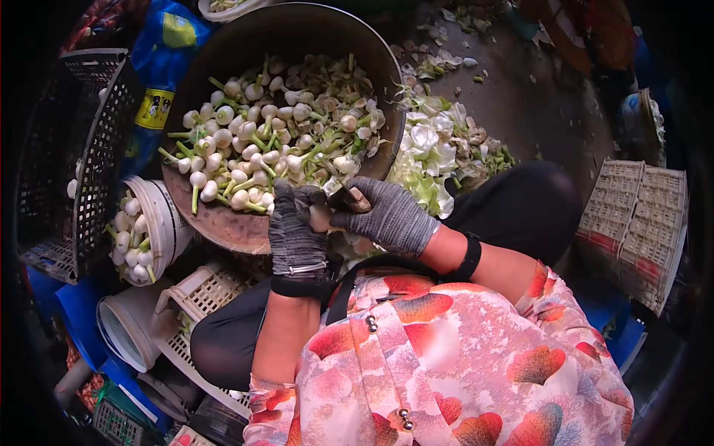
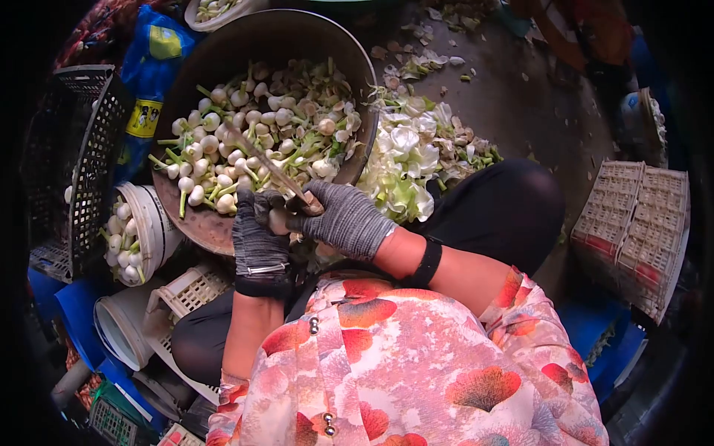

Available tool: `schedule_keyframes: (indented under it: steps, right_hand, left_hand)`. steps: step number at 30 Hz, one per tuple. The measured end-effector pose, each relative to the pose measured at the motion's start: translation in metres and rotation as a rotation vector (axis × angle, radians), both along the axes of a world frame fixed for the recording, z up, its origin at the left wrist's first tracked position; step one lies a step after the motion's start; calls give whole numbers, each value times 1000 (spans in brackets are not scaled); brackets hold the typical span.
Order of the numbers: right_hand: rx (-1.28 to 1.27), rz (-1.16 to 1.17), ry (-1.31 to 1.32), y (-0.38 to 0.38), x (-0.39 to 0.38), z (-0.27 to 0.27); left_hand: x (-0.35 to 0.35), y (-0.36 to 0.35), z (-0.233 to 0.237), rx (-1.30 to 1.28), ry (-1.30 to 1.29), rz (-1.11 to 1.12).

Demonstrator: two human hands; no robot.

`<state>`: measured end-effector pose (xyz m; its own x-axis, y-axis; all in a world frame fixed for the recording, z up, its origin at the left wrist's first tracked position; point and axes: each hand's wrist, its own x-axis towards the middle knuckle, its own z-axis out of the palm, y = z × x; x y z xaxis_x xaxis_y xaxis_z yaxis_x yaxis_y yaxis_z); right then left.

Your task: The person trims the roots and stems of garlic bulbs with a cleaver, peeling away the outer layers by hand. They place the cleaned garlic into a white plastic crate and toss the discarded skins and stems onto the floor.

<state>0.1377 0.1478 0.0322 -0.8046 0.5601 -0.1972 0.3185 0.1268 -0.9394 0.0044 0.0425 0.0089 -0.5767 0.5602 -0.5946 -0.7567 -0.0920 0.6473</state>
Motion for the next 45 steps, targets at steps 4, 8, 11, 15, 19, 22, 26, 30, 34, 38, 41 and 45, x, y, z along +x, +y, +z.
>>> schedule_keyframes:
  steps: [4, 8, 11, 15, 19, 22, 26, 30, 34, 38, 41, 45]
  right_hand:
    - [-256, 8, -74, 1, 0, -7]
    - [-602, -12, -19, -5, -5, -11]
    - [-600, 34, -58, -2, -7, -7]
    - [-485, 73, -138, -4, -10, -6]
    - [-323, 124, -155, -11, -11, -7]
    - [-418, 203, -267, -8, -14, -4]
    - [-437, 170, -92, -12, -13, -15]
    - [-327, 34, 88, -12, -9, -14]
    - [-125, -76, -6, 5, -1, 5]
    - [-123, -78, -12, 10, 3, -5]
    - [26, -126, 83, 9, 5, -15]
    - [78, -214, 73, 16, 4, -12]
  left_hand:
    - [-4, -3, -15, 190, 35, 15]
    - [-8, -4, -48, 274, -319, 215]
    - [1, 11, -21, 63, -317, 281]
    - [-2, 22, 13, -130, -102, 334]
    - [-2, 15, 0, -53, -66, 251]
    - [1, 11, -6, 139, -224, 245]
    - [-8, 9, -3, 400, -332, 242]
    - [-28, 4, 10, 332, -156, 180]
    - [-31, -4, 25, -201, 330, -200]
    - [-1, -10, 38, -3, -104, -506]
    - [11, -1, 50, 115, -142, -482]
    - [8, 1, 37, 119, 135, -331]
